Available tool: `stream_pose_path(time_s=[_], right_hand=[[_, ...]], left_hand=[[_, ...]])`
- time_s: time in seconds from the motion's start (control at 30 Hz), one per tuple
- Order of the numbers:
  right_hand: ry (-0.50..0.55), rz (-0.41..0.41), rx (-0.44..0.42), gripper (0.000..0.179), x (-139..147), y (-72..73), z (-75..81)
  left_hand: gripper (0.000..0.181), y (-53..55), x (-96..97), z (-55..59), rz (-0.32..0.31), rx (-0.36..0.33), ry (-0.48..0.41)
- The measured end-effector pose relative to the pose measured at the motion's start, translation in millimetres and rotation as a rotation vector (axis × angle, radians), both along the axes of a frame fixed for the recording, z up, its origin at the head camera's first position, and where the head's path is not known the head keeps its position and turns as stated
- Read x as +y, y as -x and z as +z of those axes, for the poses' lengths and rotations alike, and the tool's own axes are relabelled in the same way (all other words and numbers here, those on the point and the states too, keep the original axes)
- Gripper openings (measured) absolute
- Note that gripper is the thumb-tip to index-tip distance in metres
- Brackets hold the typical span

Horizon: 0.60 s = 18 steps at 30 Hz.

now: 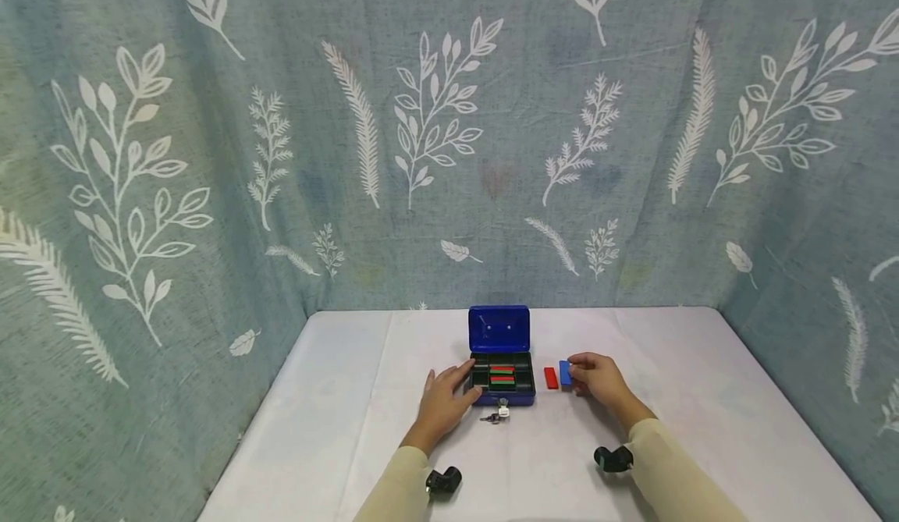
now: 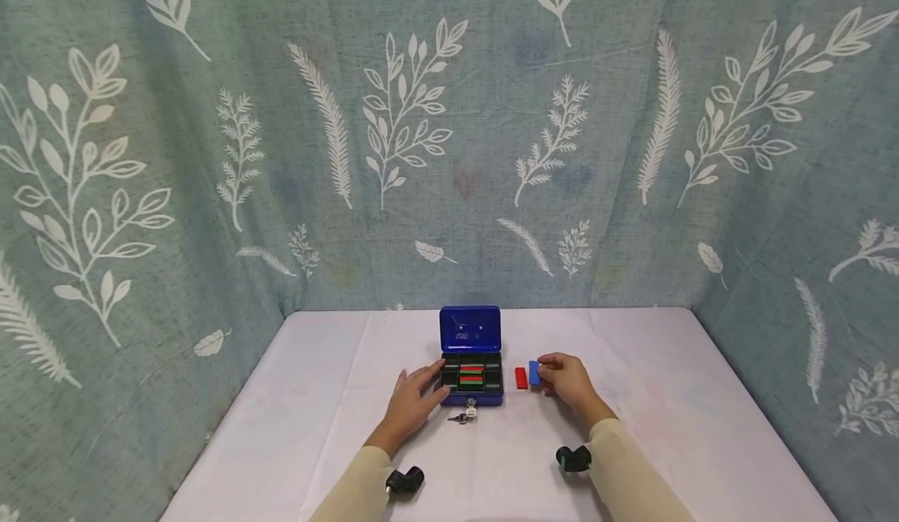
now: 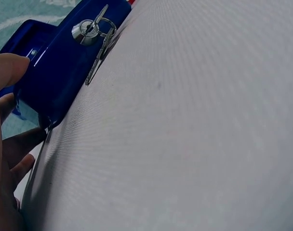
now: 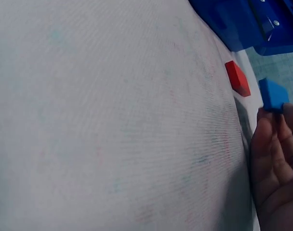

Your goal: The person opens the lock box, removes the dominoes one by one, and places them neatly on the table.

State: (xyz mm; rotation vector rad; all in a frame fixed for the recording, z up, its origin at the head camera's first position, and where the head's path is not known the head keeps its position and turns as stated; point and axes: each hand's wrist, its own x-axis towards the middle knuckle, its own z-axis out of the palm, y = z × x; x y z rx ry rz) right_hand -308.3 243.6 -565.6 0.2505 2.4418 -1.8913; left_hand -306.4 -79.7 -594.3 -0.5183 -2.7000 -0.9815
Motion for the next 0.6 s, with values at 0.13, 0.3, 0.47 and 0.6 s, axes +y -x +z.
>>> stream_pose_path(time_s=[0.13, 0.3, 0.47, 0.6], right_hand=[[-0.072, -0.014, -0.033, 0.023, 1.0, 0.9, -1.1], [-0.188, -0.015, -0.044, 0.02, -2.5, 6.4, 0.0], [-0.368, -0.015, -0.027, 0.019, -6.1, 8.6, 6.1], [-0.427, -0.004, -0.026, 0.018, -7.6, 7.1, 4.9]], left_hand=[[0.058, 1.2, 0.8, -2.5, 0.005, 0.011, 0.0], [0.058, 1.8, -1.3, -1.9, -0.011, 0.026, -0.01], [0.058, 4.4, 0.6, 0.0, -0.005, 0.02, -0.001], [0.059, 2.4, 1.4, -1.7, 0.011, -0.013, -0.003]])
